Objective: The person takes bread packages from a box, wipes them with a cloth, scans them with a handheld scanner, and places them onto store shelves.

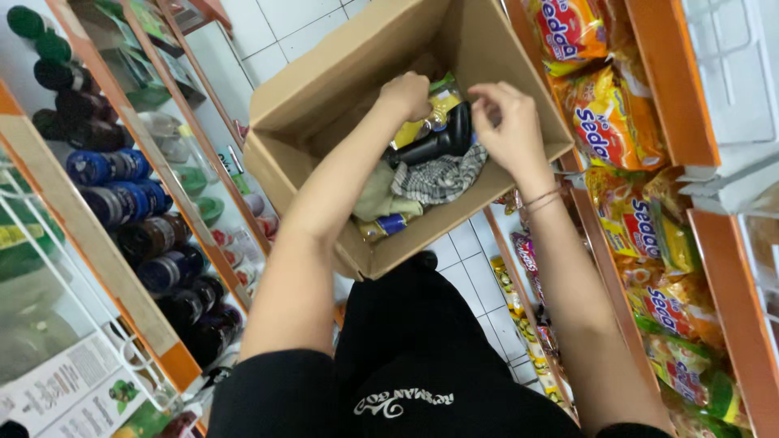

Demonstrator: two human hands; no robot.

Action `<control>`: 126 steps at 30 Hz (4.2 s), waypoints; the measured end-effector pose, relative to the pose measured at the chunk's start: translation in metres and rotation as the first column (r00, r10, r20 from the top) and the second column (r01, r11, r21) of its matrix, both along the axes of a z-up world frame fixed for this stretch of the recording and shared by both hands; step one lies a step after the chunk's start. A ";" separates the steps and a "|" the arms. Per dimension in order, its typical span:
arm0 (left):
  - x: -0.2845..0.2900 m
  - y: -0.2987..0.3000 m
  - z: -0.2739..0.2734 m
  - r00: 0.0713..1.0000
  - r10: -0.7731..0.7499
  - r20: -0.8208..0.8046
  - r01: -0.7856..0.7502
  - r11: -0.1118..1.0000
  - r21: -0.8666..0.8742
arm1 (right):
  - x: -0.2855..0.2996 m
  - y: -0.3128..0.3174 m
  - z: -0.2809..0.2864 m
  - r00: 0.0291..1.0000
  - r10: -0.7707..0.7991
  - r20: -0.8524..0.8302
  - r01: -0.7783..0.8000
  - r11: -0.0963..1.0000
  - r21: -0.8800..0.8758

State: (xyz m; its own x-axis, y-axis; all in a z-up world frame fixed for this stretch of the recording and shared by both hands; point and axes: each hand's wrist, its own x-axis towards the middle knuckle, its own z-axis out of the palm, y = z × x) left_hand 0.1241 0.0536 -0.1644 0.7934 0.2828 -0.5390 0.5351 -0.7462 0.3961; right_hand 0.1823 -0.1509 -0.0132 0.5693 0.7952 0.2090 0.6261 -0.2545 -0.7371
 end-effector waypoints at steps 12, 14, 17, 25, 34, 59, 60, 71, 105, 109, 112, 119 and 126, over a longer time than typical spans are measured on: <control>0.043 0.023 -0.150 0.990 0.107 -0.091 -0.129 0.949 -0.288 | 0.016 0.007 -0.008 0.985 -0.112 -0.130 0.100 0.990 -0.097; 0.046 0.029 -0.153 0.990 0.076 -0.118 -0.109 0.946 -0.307 | 0.018 0.007 -0.009 0.979 -0.125 -0.163 0.112 0.990 -0.089; 0.052 0.035 -0.155 0.988 0.044 -0.151 -0.098 0.922 -0.374 | 0.020 0.006 -0.007 0.971 -0.146 -0.190 0.131 0.987 -0.088; 0.051 0.039 -0.107 0.995 -0.006 -0.097 -0.031 0.926 -0.376 | 0.022 0.002 -0.014 0.964 -0.169 -0.206 0.165 0.986 -0.035; 0.012 0.023 0.069 0.983 -0.023 0.182 0.056 0.983 -0.174 | 0.026 0.006 0.004 0.969 -0.160 -0.186 0.152 0.987 -0.056; -0.122 -0.021 0.153 0.917 -0.298 -0.265 0.296 0.954 -0.048 | 0.002 -0.031 0.002 0.792 -0.272 -0.546 0.520 0.768 0.373; -0.123 -0.030 0.135 0.816 -0.347 -0.462 0.324 0.937 -0.131 | 0.001 -0.029 -0.001 0.781 -0.286 -0.555 0.536 0.762 0.362; -0.138 -0.053 0.051 0.773 -0.407 -0.487 0.507 0.858 0.087 | -0.007 -0.007 0.005 0.639 -0.109 -0.761 0.539 0.769 0.342; -0.071 -0.109 0.268 0.335 0.185 0.924 -0.162 0.977 -0.136 | -0.080 -0.037 0.024 0.625 0.099 -0.774 0.641 0.501 0.582; -0.060 -0.103 0.256 0.014 0.677 0.736 0.007 0.736 -0.677 | -0.082 -0.039 0.044 0.580 -0.026 -0.814 0.716 0.493 0.495; -0.056 -0.103 0.247 -0.078 0.826 0.558 0.174 0.562 -0.808 | -0.080 -0.046 0.060 0.580 -0.054 -0.813 0.740 0.452 0.498; -0.047 -0.124 0.257 0.453 0.205 0.867 -0.136 0.978 -0.160 | -0.077 -0.078 0.088 0.542 -0.021 -0.840 0.734 0.500 0.461; -0.046 -0.203 0.270 0.339 -0.117 0.933 0.167 0.984 0.063 | -0.083 -0.139 0.073 0.547 0.069 -0.834 0.713 0.483 0.507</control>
